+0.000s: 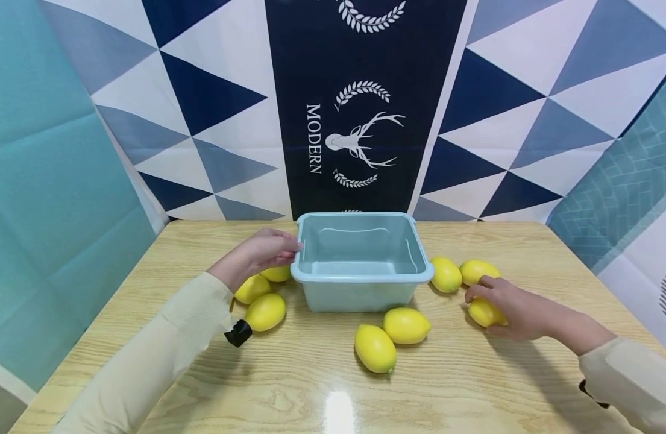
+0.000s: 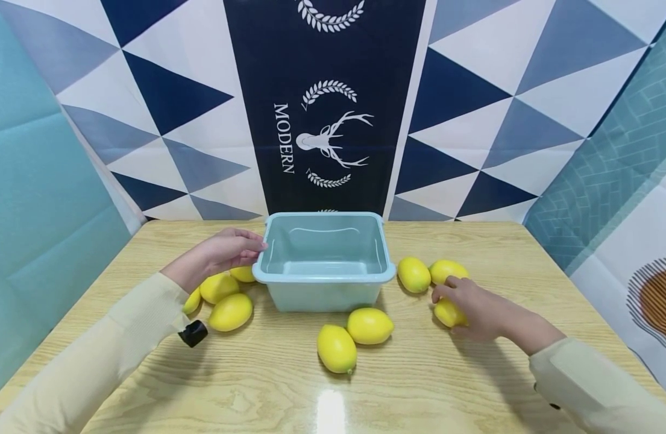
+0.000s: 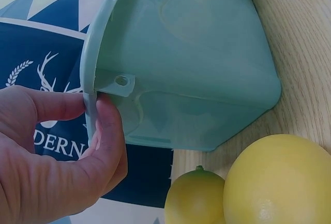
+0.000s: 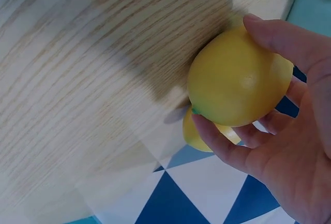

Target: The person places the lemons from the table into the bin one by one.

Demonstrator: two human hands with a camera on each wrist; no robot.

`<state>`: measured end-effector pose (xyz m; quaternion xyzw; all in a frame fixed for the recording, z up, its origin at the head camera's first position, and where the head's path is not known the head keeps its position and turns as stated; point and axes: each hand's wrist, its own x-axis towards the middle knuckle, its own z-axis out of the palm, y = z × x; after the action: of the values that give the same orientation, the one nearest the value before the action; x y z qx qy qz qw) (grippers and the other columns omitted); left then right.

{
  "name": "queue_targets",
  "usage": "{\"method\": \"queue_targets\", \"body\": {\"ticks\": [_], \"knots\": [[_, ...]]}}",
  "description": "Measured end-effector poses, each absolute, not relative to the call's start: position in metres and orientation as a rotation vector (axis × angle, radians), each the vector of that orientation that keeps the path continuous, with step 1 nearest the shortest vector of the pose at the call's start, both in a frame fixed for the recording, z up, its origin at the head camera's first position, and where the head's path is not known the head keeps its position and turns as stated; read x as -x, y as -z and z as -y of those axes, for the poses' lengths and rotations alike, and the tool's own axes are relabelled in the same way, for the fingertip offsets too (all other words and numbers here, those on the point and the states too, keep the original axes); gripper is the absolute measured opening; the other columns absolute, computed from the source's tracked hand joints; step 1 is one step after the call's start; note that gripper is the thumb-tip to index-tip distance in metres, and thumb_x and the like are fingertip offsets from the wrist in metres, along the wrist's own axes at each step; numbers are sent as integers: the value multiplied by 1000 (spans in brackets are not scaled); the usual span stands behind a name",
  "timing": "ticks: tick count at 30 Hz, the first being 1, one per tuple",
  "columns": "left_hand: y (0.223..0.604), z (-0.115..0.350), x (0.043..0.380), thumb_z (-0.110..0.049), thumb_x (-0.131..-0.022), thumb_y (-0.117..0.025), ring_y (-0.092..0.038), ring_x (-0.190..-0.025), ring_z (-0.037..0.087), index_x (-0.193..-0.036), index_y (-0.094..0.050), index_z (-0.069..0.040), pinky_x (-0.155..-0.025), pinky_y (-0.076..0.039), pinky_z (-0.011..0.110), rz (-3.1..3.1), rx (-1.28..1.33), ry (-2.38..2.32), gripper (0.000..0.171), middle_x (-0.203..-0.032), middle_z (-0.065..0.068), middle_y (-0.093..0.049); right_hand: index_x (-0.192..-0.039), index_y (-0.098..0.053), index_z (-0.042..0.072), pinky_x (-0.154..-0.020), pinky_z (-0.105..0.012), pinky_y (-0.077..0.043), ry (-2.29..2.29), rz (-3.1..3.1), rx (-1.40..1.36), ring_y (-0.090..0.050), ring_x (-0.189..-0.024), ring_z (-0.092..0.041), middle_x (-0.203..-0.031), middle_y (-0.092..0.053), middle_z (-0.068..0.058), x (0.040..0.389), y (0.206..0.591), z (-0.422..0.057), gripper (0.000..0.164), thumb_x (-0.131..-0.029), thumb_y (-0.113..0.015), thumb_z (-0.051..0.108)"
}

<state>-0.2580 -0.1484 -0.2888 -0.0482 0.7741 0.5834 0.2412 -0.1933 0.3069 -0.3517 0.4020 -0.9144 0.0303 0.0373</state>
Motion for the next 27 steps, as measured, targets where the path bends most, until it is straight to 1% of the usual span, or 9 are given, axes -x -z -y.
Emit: {"method": "queue_targets", "body": {"ticks": [3, 9, 16, 24, 27], "knots": [[289, 148, 258, -13, -96, -56, -59, -86, 11, -134, -46, 3, -100, -52, 29, -2119, 133, -1591, 42, -112, 8, -57, -107, -58, 14, -69, -27, -49, -83, 2803, -1248, -45, -86, -6, -99, -54, 5, 193, 349, -305, 56, -60, -87, 15], [289, 149, 259, -14, -96, -57, -59, -84, 11, -132, -47, 2, -93, -55, 25, -2118, 151, -1593, 40, -108, 7, -57, -105, -57, 18, -69, -28, -49, -68, 2827, -1241, -45, -85, -7, -97, -52, 7, 196, 340, -298, 56, -59, -88, 15], [289, 149, 260, -13, -95, -56, -58, -85, 11, -132, -47, 2, -95, -54, 25, -2116, 160, -1598, 41, -109, 7, -57, -104, -58, 20, -69, -28, -50, -57, 2864, -1217, -45, -86, -10, -98, -53, 5, 199, 330, -292, 56, -58, -88, 9], [287, 148, 258, -13, -95, -57, -58, -82, 10, -132, -48, 2, -77, -55, 16, -2133, 150, -1582, 40, -108, 7, -57, -103, -60, 22, -70, -27, -51, -40, 2915, -1189, -46, -87, -11, -99, -55, 5, 199, 319, -287, 53, -60, -86, 9], [288, 147, 257, -12, -95, -57, -58, -80, 9, -132, -48, 2, -74, -56, 15, -2124, 155, -1589, 41, -107, 7, -58, -102, -61, 24, -70, -28, -51, -24, 2910, -1196, -47, -87, -11, -98, -55, 5, 200, 316, -285, 53, -59, -86, 8]]}}
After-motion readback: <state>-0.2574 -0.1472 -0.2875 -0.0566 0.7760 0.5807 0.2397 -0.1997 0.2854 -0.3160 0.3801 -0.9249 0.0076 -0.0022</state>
